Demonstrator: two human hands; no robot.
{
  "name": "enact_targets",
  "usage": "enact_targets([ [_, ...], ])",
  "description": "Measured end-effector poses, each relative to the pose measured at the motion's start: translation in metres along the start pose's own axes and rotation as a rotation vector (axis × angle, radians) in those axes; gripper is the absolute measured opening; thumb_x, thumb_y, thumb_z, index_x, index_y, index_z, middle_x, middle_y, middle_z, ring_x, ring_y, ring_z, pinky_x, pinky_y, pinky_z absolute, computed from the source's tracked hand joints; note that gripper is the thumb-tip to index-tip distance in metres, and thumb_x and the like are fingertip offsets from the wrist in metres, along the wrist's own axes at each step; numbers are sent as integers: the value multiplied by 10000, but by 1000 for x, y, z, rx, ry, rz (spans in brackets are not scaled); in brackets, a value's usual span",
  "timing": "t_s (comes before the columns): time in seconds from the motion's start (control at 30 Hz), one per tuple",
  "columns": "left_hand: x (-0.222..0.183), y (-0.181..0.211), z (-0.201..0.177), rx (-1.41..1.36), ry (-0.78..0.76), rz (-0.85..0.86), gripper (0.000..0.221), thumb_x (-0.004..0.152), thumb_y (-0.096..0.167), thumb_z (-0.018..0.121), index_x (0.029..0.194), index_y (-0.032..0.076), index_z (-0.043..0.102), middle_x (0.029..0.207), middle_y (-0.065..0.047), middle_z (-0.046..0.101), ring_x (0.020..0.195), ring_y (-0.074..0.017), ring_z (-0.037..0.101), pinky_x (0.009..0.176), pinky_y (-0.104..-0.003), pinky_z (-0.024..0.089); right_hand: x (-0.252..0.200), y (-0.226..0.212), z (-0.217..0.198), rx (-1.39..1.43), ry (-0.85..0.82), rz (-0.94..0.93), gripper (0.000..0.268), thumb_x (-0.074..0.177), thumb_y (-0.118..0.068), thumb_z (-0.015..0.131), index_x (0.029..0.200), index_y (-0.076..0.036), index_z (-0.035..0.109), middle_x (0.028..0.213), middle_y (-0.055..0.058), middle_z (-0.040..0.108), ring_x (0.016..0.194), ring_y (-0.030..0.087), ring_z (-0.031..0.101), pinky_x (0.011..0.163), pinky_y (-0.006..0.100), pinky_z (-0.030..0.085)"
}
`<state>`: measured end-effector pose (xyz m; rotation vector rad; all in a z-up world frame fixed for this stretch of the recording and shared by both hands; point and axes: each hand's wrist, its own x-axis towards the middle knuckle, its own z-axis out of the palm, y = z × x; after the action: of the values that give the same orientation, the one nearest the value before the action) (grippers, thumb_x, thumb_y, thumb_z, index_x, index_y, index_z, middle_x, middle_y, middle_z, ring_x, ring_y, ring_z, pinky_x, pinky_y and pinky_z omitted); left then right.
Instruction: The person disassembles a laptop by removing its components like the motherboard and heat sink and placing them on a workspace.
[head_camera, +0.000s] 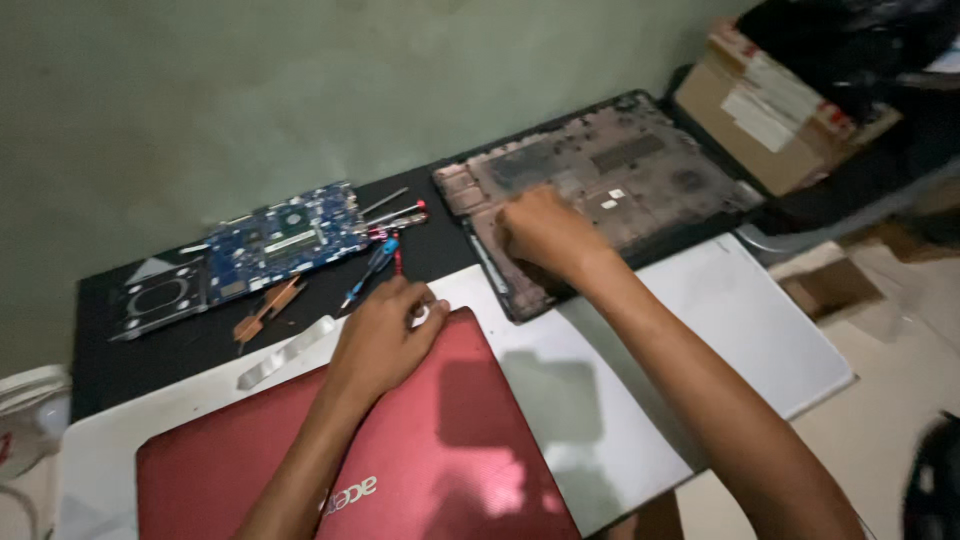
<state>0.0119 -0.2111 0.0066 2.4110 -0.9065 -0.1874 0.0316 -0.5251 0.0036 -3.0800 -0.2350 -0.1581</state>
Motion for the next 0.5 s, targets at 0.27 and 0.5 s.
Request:
enact_targets([
  [0.27,1,-3,1,-129,47,-49,267,1071,403,747,1247,203,768,989,-114,760,1039,-367,776,904,-540,643,-4,-1,-2,-35,4,8,209,932,-165,775,1018,-26,905,934,291,872,941,536,869,922,632,680],
  [0.5,20,-58,22,-723,305,-63,304,1132,239,729,1386,74,746,940,-133,793,851,-219,739,745,-371,615,-19,-14,-29,89,6,107,293,907,-188,885,1158,-48,942,962,243,889,990,497,871,941,589,684],
])
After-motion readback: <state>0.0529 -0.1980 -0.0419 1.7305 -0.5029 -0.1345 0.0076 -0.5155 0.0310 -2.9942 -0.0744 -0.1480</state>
